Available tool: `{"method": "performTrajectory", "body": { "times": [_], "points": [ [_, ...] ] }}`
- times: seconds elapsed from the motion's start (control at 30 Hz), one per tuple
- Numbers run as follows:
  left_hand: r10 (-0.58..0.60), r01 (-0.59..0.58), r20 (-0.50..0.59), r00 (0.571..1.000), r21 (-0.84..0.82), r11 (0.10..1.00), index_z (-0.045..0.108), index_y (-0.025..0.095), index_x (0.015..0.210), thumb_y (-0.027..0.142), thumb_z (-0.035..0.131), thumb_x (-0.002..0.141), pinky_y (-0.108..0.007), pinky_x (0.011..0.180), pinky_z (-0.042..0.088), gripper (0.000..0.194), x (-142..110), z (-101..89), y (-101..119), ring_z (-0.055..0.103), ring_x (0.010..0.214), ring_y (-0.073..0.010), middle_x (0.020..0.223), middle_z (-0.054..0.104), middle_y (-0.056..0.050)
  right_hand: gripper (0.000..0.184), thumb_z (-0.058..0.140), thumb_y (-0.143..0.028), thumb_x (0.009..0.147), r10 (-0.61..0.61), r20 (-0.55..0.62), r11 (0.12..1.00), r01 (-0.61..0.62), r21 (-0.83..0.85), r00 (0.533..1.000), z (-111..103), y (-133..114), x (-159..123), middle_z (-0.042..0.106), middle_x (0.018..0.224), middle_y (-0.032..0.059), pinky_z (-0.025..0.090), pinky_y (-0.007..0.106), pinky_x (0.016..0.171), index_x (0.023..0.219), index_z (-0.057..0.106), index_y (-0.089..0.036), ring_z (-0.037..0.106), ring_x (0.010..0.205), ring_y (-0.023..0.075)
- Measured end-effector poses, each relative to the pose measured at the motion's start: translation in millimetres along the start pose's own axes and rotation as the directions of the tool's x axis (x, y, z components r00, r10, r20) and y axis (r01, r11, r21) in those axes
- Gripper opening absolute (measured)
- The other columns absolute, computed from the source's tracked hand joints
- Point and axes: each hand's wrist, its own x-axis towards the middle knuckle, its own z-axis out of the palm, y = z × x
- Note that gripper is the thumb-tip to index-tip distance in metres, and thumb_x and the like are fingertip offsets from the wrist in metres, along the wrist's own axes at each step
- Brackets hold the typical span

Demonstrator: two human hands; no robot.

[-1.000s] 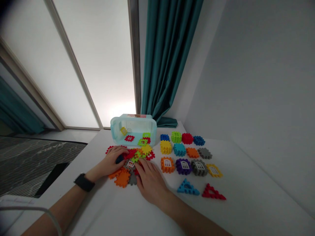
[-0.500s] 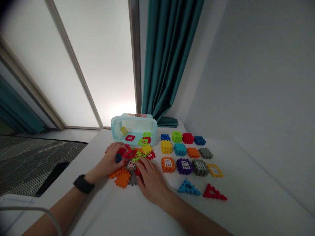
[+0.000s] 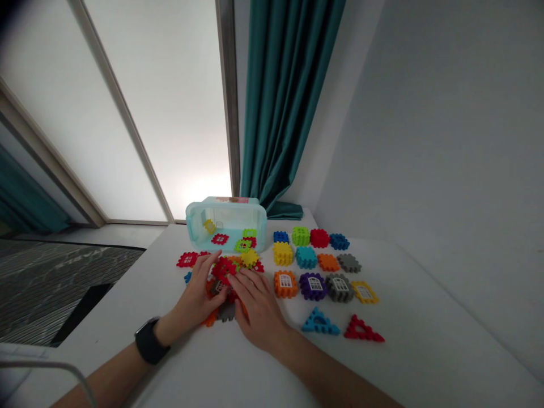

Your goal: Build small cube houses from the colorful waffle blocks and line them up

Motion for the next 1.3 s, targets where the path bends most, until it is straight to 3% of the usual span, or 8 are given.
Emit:
{"method": "performTrajectory", "body": {
  "times": [0.17, 0.53, 0.9, 1.3],
  "points": [
    [-0.009, 0.012, 0.061, 0.998, -0.038, 0.999, 0.025, 0.031, 0.155, 0.019, 0.06, 0.091, -0.05, 0.111, 0.043, 0.074, 0.9, -2.8, -7.7, 0.048, 0.129, -0.0278, 0.136, 0.046, -0.011, 0.062, 0.046, -0.008, 0.091, 0.016, -0.016, 0.999, -0.015, 0.037, 1.0, -1.9, 1.6, -0.4, 0.06, 0.141, 0.0097, 0.045, 0.052, 0.112, 0.151, 0.042, -0.023, 0.048, 0.138, 0.0254],
    [-0.035, 0.04, 0.074, 0.997, -0.065, 0.997, 0.055, 0.027, 0.132, 0.039, 0.074, 0.086, -0.047, 0.104, 0.051, 0.051, 7.2, -11.9, -10.1, 0.056, 0.117, -0.028, 0.123, 0.052, -0.009, 0.06, 0.044, -0.007, 0.091, 0.013, -0.028, 0.998, -0.011, 0.067, 1.0, -1.4, 2.5, 0.0, 0.062, 0.139, 0.0094, 0.046, 0.053, 0.112, 0.149, 0.045, -0.024, 0.05, 0.136, 0.0252],
    [0.053, -0.053, 0.178, 0.983, -0.004, 0.999, 0.041, 0.03, 0.148, 0.036, 0.066, 0.093, -0.05, 0.107, 0.048, 0.061, 7.4, -21.2, -15.3, 0.056, 0.124, -0.0288, 0.133, 0.057, -0.01, 0.061, 0.042, -0.006, 0.093, 0.035, -0.056, 0.996, -0.03, 0.08, 0.998, -0.4, 7.1, -2.4, 0.062, 0.14, 0.0084, 0.047, 0.052, 0.112, 0.151, 0.042, -0.026, 0.053, 0.134, 0.0241],
    [0.094, -0.096, 0.117, 0.989, 0.013, 0.995, 0.053, 0.026, 0.133, 0.045, 0.07, 0.089, -0.049, 0.098, 0.052, 0.05, 5.5, -21.5, -16.4, 0.062, 0.113, -0.0287, 0.122, 0.066, -0.01, 0.048, 0.049, -0.015, 0.095, 0.088, -0.105, 0.996, -0.085, 0.036, 0.991, 2.0, 5.6, -2.9, 0.058, 0.141, 0.0117, 0.048, 0.052, 0.11, 0.143, 0.05, -0.025, 0.054, 0.131, 0.0264]
  ]
}}
